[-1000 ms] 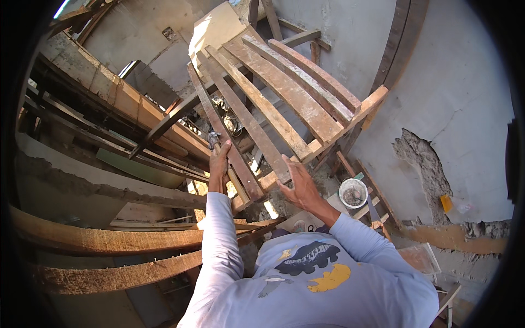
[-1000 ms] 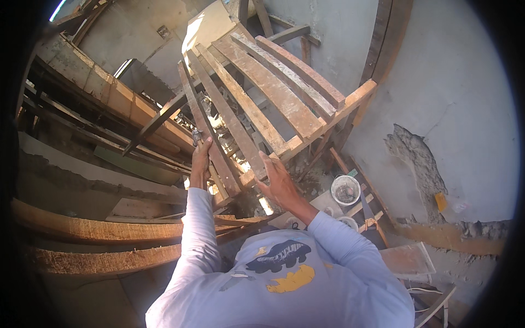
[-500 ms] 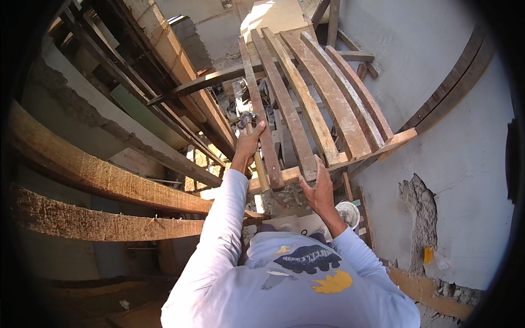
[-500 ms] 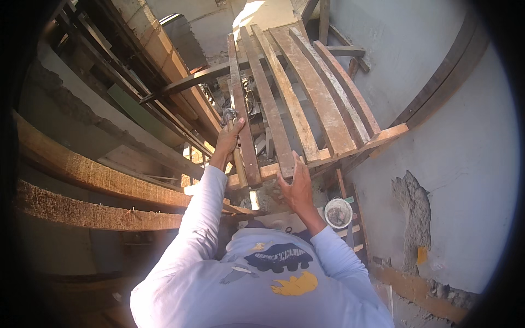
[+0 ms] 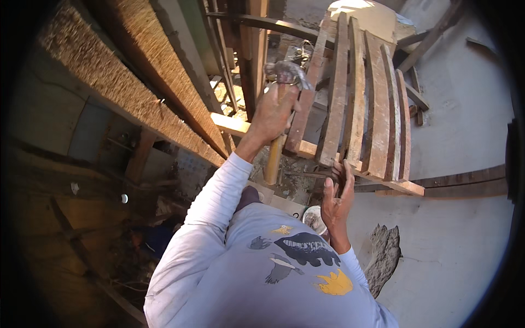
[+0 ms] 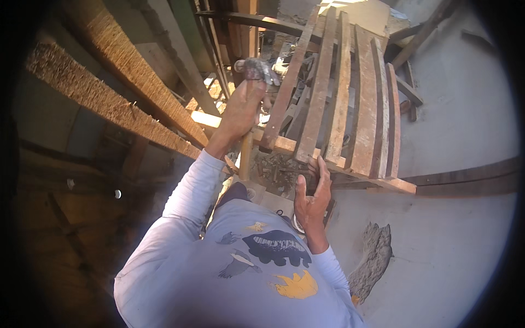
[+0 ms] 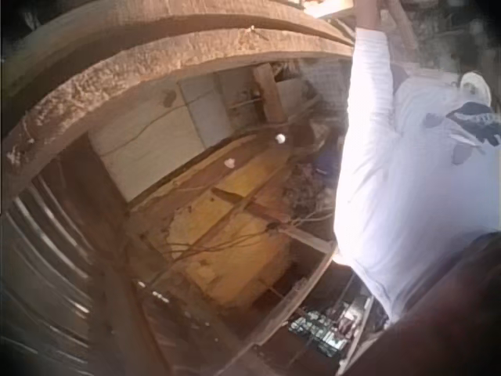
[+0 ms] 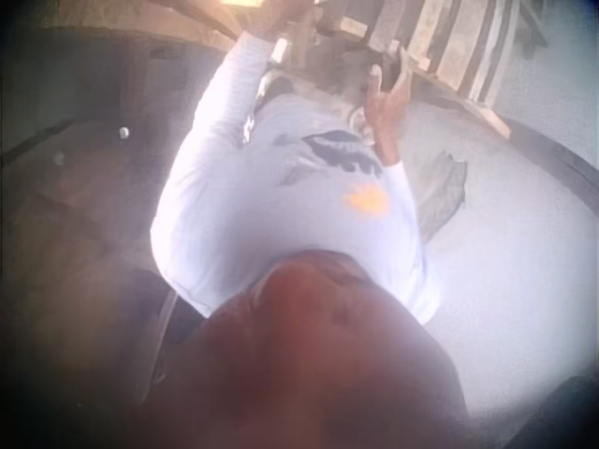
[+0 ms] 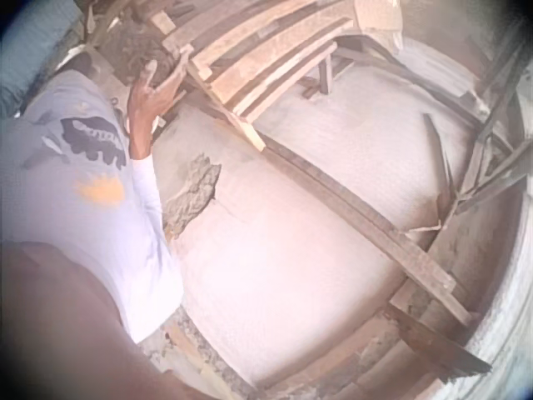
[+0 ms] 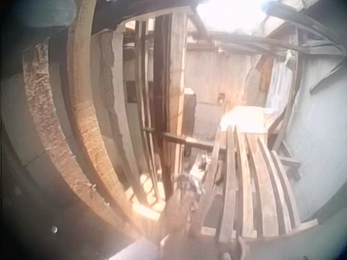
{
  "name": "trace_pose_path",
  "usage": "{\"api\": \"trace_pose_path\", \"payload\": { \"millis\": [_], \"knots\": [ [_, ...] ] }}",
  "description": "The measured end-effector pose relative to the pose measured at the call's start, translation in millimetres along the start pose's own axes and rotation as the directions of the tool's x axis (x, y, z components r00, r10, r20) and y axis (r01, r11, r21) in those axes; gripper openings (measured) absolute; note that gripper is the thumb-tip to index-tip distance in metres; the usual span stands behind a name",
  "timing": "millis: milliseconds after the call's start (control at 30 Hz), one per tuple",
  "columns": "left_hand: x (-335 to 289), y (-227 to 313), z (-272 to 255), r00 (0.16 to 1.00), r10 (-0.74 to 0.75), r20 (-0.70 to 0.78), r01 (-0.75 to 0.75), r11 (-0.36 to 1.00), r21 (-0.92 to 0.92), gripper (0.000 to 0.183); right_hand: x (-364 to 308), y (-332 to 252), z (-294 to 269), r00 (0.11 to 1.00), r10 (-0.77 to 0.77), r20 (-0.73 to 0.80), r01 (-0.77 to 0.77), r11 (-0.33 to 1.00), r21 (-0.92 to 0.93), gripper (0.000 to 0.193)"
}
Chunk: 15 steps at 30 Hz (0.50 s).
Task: The person hammers nails into wooden planks to assemble a wooden structure. They repeatedly position planks, retrieve nails from a bucket, and drive them in with a hammer.
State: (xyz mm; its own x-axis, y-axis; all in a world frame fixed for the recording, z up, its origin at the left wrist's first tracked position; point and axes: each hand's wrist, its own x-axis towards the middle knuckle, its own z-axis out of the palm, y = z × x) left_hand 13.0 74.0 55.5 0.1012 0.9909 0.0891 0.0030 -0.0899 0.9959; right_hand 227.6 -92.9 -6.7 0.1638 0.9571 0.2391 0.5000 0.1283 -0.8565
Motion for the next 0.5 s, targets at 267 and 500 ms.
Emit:
{"api": "trace_pose_path", "payload": {
  "millis": [267,500],
  "knots": [
    [-91,17,95,0.892,0.391,-0.227,-0.401,0.916,0.003,0.051,-10,-4,-21,0.918,-0.081,0.387,0.099,0.995,-0.027,0.068],
    [-145,-15,81,0.934,0.312,-0.171,-0.311,0.950,0.038,0.039,-23,-9,-16,0.912,0.131,0.388,-0.274,0.899,0.342,0.032]
  ]
}}
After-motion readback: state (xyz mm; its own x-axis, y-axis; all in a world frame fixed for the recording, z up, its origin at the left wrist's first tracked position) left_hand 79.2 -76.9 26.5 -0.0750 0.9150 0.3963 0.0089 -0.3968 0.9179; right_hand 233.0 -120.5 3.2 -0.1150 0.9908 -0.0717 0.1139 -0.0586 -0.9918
